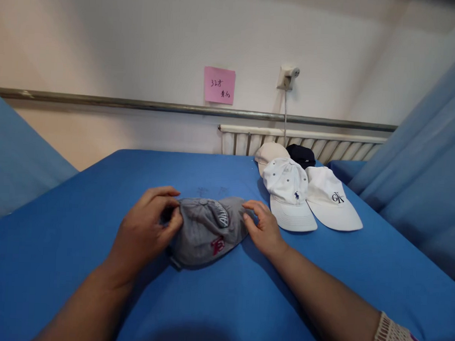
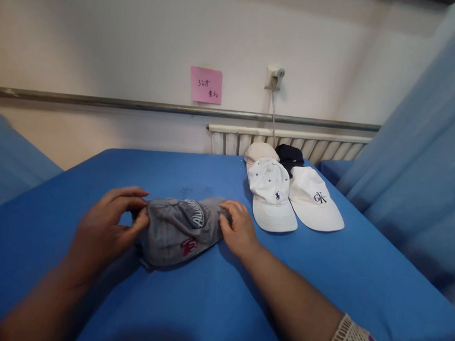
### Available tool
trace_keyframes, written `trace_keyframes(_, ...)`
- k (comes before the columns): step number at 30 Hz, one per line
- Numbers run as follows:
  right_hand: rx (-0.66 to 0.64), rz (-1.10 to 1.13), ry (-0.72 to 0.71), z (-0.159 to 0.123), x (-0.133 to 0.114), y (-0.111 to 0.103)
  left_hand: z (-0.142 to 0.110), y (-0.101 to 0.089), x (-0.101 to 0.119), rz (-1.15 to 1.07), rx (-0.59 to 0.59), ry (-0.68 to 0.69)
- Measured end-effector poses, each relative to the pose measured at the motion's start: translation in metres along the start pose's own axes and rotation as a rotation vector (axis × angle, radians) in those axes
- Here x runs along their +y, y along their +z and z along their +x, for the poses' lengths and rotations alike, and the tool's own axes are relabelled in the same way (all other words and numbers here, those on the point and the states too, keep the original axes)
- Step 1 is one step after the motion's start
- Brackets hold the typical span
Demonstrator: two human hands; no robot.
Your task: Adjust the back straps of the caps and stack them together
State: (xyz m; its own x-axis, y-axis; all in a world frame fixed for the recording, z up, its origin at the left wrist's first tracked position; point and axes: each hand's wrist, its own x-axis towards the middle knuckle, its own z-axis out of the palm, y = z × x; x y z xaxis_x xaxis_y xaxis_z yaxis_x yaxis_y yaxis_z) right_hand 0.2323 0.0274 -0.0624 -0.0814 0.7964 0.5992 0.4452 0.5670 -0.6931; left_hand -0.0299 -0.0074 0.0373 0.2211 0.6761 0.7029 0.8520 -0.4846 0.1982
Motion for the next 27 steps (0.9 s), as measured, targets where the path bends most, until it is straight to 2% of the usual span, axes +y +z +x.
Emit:
trace_keyframes(3,-0.047,-0.038,0.009,0.000,0.004,0.003,0.003,-0.002,-0.015,-0.011,0.028,-0.142)
trace_keyframes(6,-0.100,-0.034,-0.005,-0.002,0.001,0.006,0.004,-0.005,-0.015,-0.061,0.044,-0.262)
trace_keyframes(8,-0.138,-0.029,-0.026,-0.004,-0.003,0.009,0.006,-0.007,-0.009,-0.034,-0.026,-0.217)
trace_keyframes(12,-0.180,-0.017,-0.052,-0.006,-0.006,0.011,0.008,-0.008,-0.003,0.076,-0.278,-0.021)
trace_keyframes(16,-0.185,0.003,-0.041,-0.005,-0.005,0.010,0.004,-0.004,-0.009,0.126,-0.344,0.037)
trace_keyframes(19,-0.161,0.019,-0.034,-0.004,-0.005,0.009,0.002,0.000,-0.014,0.127,-0.309,0.023)
trace_keyframes(22,-0.090,0.045,-0.047,-0.003,-0.006,0.008,0.010,0.001,-0.010,0.106,-0.200,0.012)
trace_keyframes(27,0.090,0.098,-0.100,0.001,-0.012,-0.003,0.038,-0.015,0.007,0.007,-0.062,0.061)
